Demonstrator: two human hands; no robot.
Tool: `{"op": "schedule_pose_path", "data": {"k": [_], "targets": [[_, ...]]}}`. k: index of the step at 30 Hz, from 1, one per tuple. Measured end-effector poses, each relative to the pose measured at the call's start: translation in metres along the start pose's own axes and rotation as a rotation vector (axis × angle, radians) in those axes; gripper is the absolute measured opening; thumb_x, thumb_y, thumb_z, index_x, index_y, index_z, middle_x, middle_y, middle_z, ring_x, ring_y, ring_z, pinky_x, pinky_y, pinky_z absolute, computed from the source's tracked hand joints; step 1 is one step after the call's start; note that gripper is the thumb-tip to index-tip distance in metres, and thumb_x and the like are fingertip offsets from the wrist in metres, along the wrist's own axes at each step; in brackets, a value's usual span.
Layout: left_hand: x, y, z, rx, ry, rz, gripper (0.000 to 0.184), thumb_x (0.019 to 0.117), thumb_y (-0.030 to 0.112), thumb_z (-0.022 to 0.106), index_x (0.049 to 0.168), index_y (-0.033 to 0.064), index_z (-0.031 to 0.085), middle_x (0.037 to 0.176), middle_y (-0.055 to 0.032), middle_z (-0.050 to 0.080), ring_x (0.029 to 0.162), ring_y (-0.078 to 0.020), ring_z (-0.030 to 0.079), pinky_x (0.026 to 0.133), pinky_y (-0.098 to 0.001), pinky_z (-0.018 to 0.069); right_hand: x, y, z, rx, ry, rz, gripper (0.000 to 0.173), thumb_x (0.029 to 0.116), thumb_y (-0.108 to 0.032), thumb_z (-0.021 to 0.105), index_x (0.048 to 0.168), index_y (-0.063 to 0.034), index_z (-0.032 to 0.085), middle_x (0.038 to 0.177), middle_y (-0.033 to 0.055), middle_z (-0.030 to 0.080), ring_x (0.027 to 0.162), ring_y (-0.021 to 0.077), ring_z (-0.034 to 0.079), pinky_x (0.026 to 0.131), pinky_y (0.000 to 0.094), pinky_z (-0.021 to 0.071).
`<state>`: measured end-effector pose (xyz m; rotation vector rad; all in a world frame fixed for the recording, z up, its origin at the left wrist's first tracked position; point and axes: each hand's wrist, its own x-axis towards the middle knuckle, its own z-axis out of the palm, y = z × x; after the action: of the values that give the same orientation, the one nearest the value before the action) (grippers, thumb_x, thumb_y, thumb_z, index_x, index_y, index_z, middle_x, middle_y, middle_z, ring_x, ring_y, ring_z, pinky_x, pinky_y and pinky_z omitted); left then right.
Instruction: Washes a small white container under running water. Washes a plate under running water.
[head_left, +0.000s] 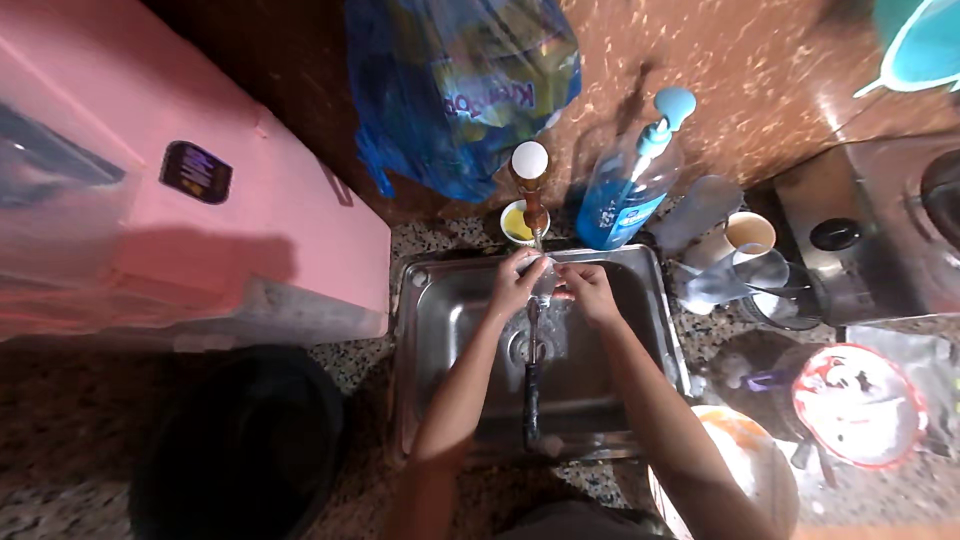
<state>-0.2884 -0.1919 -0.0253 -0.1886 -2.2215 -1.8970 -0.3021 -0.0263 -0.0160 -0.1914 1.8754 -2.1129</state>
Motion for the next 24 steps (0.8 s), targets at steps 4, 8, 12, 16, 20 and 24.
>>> {"op": "schedule_pose_path", "data": {"k": [4,8,12,16,20,24], "targets": [[-0.003,-0.007,0.004,-0.047,0.013,-0.072,0.017,0.1005,0.007,0.060,0.110,-0.0052,0.067,0.100,-0.0083,0.071,0.091,-0.0071,0.067,0.086,-0.0284,0.0573,0.000,0.003,-0.006,0.018,-0.040,-0.001,0.027,0.1035,-0.006,0.049,0.085,-0.0014,0.069,0.073,-0.0011,0.069,0.067,0.0091,0.069,0.067,0.0322,0.0636],[-0.002,-0.005,0.004,-0.029,-0.025,-0.101,0.015,0.0987,0.006,0.063,0.107,-0.0054,0.068,0.098,-0.0075,0.071,0.089,-0.0055,0.067,0.084,-0.0267,0.0579,0.003,0.002,-0.009,-0.023,-0.041,0.071,0.028,0.1046,-0.010,0.053,0.083,-0.0004,0.068,0.070,0.0014,0.069,0.062,0.0115,0.070,0.063,0.0320,0.0630],[0.002,-0.005,0.001,0.001,-0.037,-0.179,0.020,0.0978,0.010,0.066,0.110,-0.0064,0.069,0.099,-0.0108,0.072,0.092,-0.0088,0.068,0.088,-0.0304,0.0575,0.006,0.000,-0.008,-0.107,-0.014,0.112,0.028,0.1052,-0.015,0.057,0.085,0.0003,0.070,0.069,0.0009,0.070,0.060,0.0082,0.069,0.060,0.0270,0.0598],[0.002,-0.006,-0.001,-0.043,-0.081,-0.242,0.026,0.1038,0.011,0.056,0.118,-0.0088,0.065,0.109,-0.0141,0.070,0.100,-0.0113,0.066,0.094,-0.0323,0.0543,0.010,0.007,-0.012,-0.206,0.033,0.076,0.028,0.1046,-0.018,0.059,0.090,0.0032,0.070,0.072,0.0039,0.068,0.064,0.0105,0.068,0.067,0.0328,0.0619],[-0.003,-0.008,-0.004,-0.172,-0.156,-0.320,0.032,0.1057,0.010,0.045,0.128,-0.0086,0.059,0.123,-0.0144,0.064,0.109,-0.0122,0.062,0.098,-0.0353,0.0519,0.009,0.006,-0.018,-0.221,0.020,0.019,0.023,0.1038,-0.012,0.055,0.096,0.0036,0.069,0.078,0.0026,0.066,0.068,0.0046,0.062,0.067,0.0267,0.0569],[-0.004,-0.005,-0.002,-0.209,-0.160,-0.293,0.033,0.1052,0.009,0.047,0.131,-0.0080,0.058,0.121,-0.0143,0.066,0.107,-0.0127,0.065,0.097,-0.0356,0.0544,0.009,0.003,-0.021,-0.205,0.002,-0.002,0.020,0.1026,-0.009,0.055,0.097,0.0024,0.070,0.078,0.0004,0.066,0.067,0.0023,0.061,0.065,0.0231,0.0549]]}}
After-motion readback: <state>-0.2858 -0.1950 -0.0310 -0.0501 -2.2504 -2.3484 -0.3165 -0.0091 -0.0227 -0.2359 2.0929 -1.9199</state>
